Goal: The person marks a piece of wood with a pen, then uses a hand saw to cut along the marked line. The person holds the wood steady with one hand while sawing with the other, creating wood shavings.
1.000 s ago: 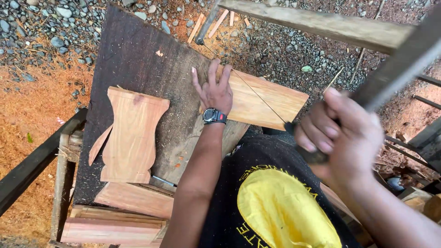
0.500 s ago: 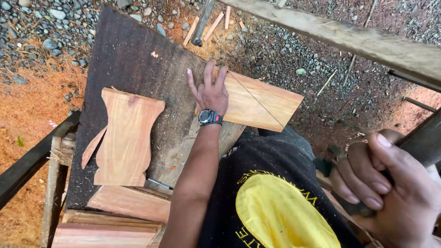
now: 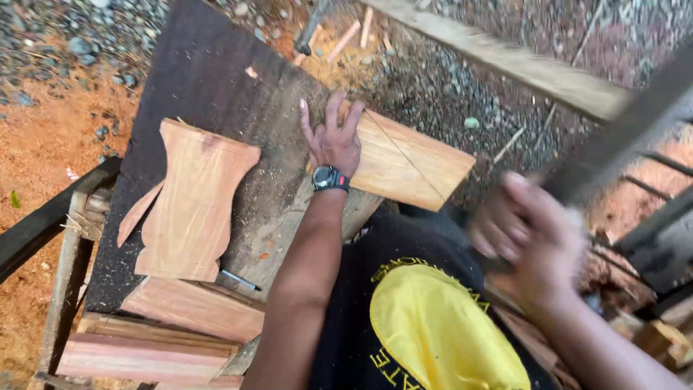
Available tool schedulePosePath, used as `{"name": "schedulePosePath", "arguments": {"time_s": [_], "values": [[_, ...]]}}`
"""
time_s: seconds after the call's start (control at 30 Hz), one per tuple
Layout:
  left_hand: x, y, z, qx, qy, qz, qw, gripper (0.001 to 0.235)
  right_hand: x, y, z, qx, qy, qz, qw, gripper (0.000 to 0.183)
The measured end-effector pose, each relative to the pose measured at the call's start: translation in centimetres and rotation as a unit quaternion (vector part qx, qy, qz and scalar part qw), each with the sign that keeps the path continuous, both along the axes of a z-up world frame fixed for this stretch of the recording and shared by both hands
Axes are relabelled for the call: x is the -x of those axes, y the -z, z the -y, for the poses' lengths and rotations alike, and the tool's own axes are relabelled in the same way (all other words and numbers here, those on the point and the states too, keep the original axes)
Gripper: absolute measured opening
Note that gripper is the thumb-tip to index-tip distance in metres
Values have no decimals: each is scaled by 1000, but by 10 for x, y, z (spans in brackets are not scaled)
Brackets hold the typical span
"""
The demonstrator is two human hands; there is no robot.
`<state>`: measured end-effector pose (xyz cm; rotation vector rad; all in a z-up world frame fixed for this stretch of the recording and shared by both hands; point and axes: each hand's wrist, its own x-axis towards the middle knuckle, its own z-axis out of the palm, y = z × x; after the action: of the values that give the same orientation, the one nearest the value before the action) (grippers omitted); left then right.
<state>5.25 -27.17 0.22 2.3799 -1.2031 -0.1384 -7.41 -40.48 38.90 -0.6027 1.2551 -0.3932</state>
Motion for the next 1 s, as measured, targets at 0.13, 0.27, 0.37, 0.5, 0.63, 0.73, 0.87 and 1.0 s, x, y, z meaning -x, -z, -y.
{"name": "schedulePosePath", "arguments": {"time_s": [0.13, 0.27, 0.37, 0.5, 0.63, 0.73, 0.87, 1.0], "values": [[-6, -1, 7, 10, -4, 2, 1000, 34, 64, -70, -12, -1, 28, -24, 999, 53], [0, 0, -1, 7, -9, -3, 1000, 36, 39, 14, -9, -1, 50, 63, 997, 54], [-2, -1, 4, 8, -8, 0, 1000, 36, 1, 118, 4, -1, 55, 102, 993, 52], [1, -3, 3, -5, -5, 11, 1000, 36, -43, 170, 10, 34, 94, 79, 992, 43], [-4, 1, 3, -14, -7, -26, 1000, 35, -54, 163, 19, 61, 91, 87, 990, 36], [1, -2, 1, -11, 0, -3, 1000, 31, -37, 139, 15, -6, 83, 129, 988, 49], [-7, 7, 1, -8, 18, -18, 1000, 39, 0, 22, 6, -10, 60, 53, 997, 61], [-4, 8, -7, -51, 33, -61, 996, 53, 80, -106, -22, -54, 72, 153, 984, 48]]}}
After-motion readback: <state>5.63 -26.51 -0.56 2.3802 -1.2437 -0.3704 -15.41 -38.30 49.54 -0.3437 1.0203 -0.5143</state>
